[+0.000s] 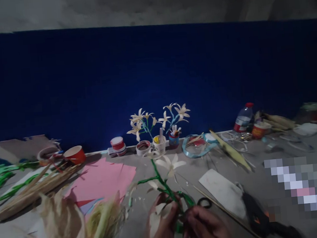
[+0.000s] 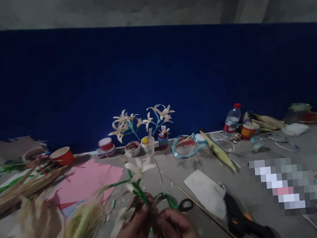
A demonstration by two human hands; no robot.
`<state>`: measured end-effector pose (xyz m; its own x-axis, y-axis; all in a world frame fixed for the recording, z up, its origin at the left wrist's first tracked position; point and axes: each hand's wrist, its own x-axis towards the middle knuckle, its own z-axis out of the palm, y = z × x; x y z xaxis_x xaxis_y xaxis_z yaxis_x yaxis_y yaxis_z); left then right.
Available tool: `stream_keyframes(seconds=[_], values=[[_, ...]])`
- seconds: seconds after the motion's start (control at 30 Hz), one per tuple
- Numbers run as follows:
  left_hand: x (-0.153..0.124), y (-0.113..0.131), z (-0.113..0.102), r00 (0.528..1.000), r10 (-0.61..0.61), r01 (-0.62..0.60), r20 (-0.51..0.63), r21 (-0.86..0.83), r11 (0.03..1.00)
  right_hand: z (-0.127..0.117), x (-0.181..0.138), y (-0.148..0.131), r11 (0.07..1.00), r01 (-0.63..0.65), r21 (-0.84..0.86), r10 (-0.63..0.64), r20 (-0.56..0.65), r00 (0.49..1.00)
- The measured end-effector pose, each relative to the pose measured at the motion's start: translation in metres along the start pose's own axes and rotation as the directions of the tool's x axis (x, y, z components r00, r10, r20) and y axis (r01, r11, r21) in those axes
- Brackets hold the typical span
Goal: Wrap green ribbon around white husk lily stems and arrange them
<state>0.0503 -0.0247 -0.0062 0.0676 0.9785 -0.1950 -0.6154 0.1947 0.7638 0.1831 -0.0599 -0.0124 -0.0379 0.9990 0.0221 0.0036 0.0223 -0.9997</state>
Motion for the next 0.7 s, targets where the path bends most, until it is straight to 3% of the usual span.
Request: stream_keyframes(seconds=[0.07, 0.13, 0.23, 0.3, 0.37, 0.53, 0.7], values=[[0.003, -0.001, -0.003, 0.998, 0.030, -0.033, -0.061, -0.046, 0.998, -0.026, -0.006, 0.006, 0.964, 0.125, -0.235, -0.147, -0.079, 0.986], [0.007, 0.000, -0.008, 0.993, 0.061, -0.071, -0.103, -0.096, 0.993, -0.069, -0.017, 0.012, 0.835, 0.217, -0.506, -0.317, -0.118, 0.941], [0.012, 0.005, -0.013, 0.984, 0.093, -0.116, -0.150, -0.154, 0.981, -0.147, -0.041, 0.020, 0.591, 0.104, -0.800, -0.458, -0.226, 0.860], [0.013, 0.011, -0.013, 0.984, 0.048, -0.077, -0.172, -0.163, 0.984, -0.191, -0.057, 0.021, 0.493, -0.055, -0.869, -0.368, -0.265, 0.891], [0.011, 0.018, -0.009, 0.978, -0.019, -0.016, -0.207, -0.165, 0.986, -0.218, -0.068, 0.020, 0.382, -0.126, -0.915, -0.263, -0.238, 0.935], [0.006, 0.025, -0.004, 0.988, -0.052, 0.031, -0.144, -0.139, 0.990, -0.227, -0.066, 0.024, 0.271, -0.064, -0.960, -0.084, -0.090, 0.992], [0.012, 0.013, -0.017, 0.987, 0.082, -0.091, -0.139, -0.054, 0.994, -0.231, -0.058, 0.035, 0.338, 0.006, -0.941, -0.140, -0.044, 0.989]])
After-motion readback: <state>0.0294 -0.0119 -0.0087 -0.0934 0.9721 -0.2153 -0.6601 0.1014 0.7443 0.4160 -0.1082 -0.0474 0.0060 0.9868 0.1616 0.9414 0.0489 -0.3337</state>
